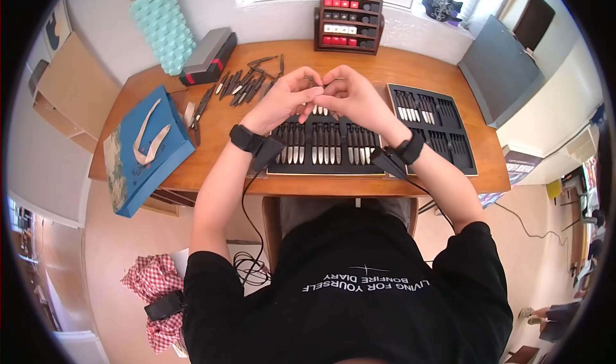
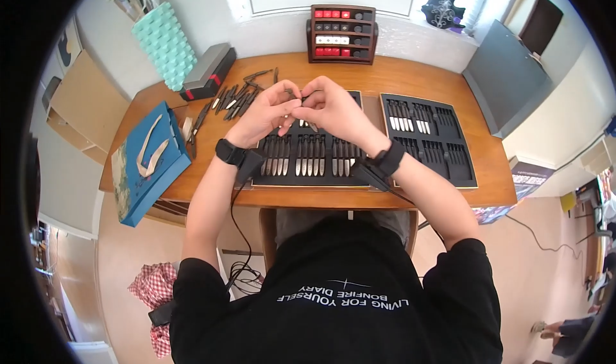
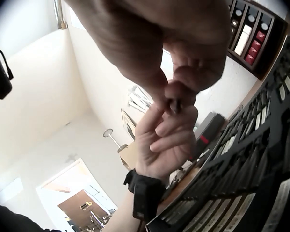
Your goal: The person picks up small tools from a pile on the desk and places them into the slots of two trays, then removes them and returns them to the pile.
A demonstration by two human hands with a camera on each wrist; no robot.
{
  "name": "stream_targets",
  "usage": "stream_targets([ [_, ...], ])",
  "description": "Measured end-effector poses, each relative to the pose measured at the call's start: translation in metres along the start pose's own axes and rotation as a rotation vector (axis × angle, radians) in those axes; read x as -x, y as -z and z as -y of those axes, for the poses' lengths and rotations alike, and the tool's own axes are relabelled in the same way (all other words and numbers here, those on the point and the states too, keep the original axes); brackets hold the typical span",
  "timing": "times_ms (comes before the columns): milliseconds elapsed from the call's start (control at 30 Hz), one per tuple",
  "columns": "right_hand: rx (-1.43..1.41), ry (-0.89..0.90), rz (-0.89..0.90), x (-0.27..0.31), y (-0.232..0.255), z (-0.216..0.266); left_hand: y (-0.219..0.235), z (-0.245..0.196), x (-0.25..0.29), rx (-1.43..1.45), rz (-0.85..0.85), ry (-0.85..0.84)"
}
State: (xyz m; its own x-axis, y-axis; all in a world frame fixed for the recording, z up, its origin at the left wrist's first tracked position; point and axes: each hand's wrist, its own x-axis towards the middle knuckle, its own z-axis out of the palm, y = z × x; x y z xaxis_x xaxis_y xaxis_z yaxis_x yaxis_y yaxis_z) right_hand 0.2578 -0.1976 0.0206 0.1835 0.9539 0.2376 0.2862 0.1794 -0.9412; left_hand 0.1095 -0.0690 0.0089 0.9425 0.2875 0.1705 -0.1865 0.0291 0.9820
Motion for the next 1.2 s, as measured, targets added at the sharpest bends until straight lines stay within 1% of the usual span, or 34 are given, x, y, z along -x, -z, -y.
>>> stream_targets([
  [33,0.007,-0.001,-0.016,0.001,0.003,0.000,-0.003,-0.001,0.000,0.002,0.017,-0.003],
  [100,0.015,0.020,-0.010,0.003,0.014,0.000,-0.007,-0.002,0.000,0.066,-0.051,0.018],
  [167,0.090,-0.017,-0.021,0.015,0.038,0.003,-0.004,-0.003,-0.001,0.073,-0.016,0.012],
  [233,0.109,-0.121,-0.100,0.027,0.075,-0.007,0.001,0.002,-0.001,0.071,-0.037,0.020],
  [267,0.140,-0.140,-0.093,0.032,0.100,-0.016,0.002,0.002,-0.002,0.073,-0.036,0.028],
  [300,0.172,-0.196,-0.176,0.040,0.115,-0.011,0.003,0.003,-0.002,0.084,-0.032,0.025],
  [333,0.258,-0.208,-0.263,0.042,0.138,-0.018,0.004,0.005,-0.003,0.093,-0.022,0.038],
  [367,0.273,-0.221,-0.323,0.044,0.160,-0.025,0.005,0.006,-0.004,0.099,-0.012,0.052],
  [433,0.347,-0.339,-0.392,0.050,0.200,-0.037,0.006,0.007,-0.005,0.100,-0.014,0.044],
  [467,0.346,-0.337,-0.394,0.053,0.212,-0.043,0.007,0.006,-0.004,0.101,-0.022,0.046],
  [500,0.374,-0.439,-0.392,0.057,0.222,-0.050,0.007,0.006,-0.004,0.100,-0.030,0.048],
  [533,0.400,-0.543,-0.391,0.059,0.226,-0.056,0.006,0.006,-0.004,0.097,-0.026,0.049],
  [600,0.399,-0.557,-0.385,0.064,0.226,-0.074,0.005,0.006,-0.004,0.086,-0.036,0.058],
  [633,0.403,-0.569,-0.372,0.065,0.220,-0.073,0.006,0.005,-0.005,0.082,-0.034,0.058],
  [667,0.454,-0.548,-0.412,0.065,0.215,-0.071,0.006,0.006,-0.005,0.073,-0.032,0.051],
  [700,0.452,-0.547,-0.411,0.065,0.211,-0.068,0.007,0.007,-0.004,0.066,-0.033,0.045],
  [767,0.732,-0.487,-0.459,0.067,0.204,-0.068,0.007,0.007,-0.004,0.078,-0.025,0.045],
  [800,0.730,-0.488,-0.458,0.068,0.202,-0.070,0.006,0.006,-0.004,0.091,-0.014,0.037],
  [867,1.067,-0.338,-0.422,0.069,0.201,-0.074,0.006,0.005,-0.004,0.090,-0.016,0.037],
  [900,1.064,-0.338,-0.422,0.070,0.201,-0.075,0.006,0.005,-0.004,0.091,-0.017,0.036],
  [967,1.287,-0.154,-0.325,0.072,0.199,-0.076,0.005,0.004,-0.003,0.076,-0.028,0.043],
  [1000,1.284,-0.159,-0.327,0.073,0.198,-0.077,0.003,0.004,-0.003,0.062,-0.036,0.051],
  [1067,1.502,-0.005,-0.232,0.074,0.193,-0.077,0.003,0.004,-0.004,0.061,-0.025,0.055],
  [1100,1.494,-0.019,-0.232,0.074,0.191,-0.078,0.004,0.005,-0.004,0.060,-0.019,0.053],
  [1167,1.602,-0.014,-0.086,0.068,0.186,-0.069,0.004,0.007,-0.004,0.070,-0.010,0.064],
  [1200,1.560,-0.115,-0.079,0.063,0.185,-0.063,0.005,0.007,-0.004,0.091,-0.021,0.059],
])
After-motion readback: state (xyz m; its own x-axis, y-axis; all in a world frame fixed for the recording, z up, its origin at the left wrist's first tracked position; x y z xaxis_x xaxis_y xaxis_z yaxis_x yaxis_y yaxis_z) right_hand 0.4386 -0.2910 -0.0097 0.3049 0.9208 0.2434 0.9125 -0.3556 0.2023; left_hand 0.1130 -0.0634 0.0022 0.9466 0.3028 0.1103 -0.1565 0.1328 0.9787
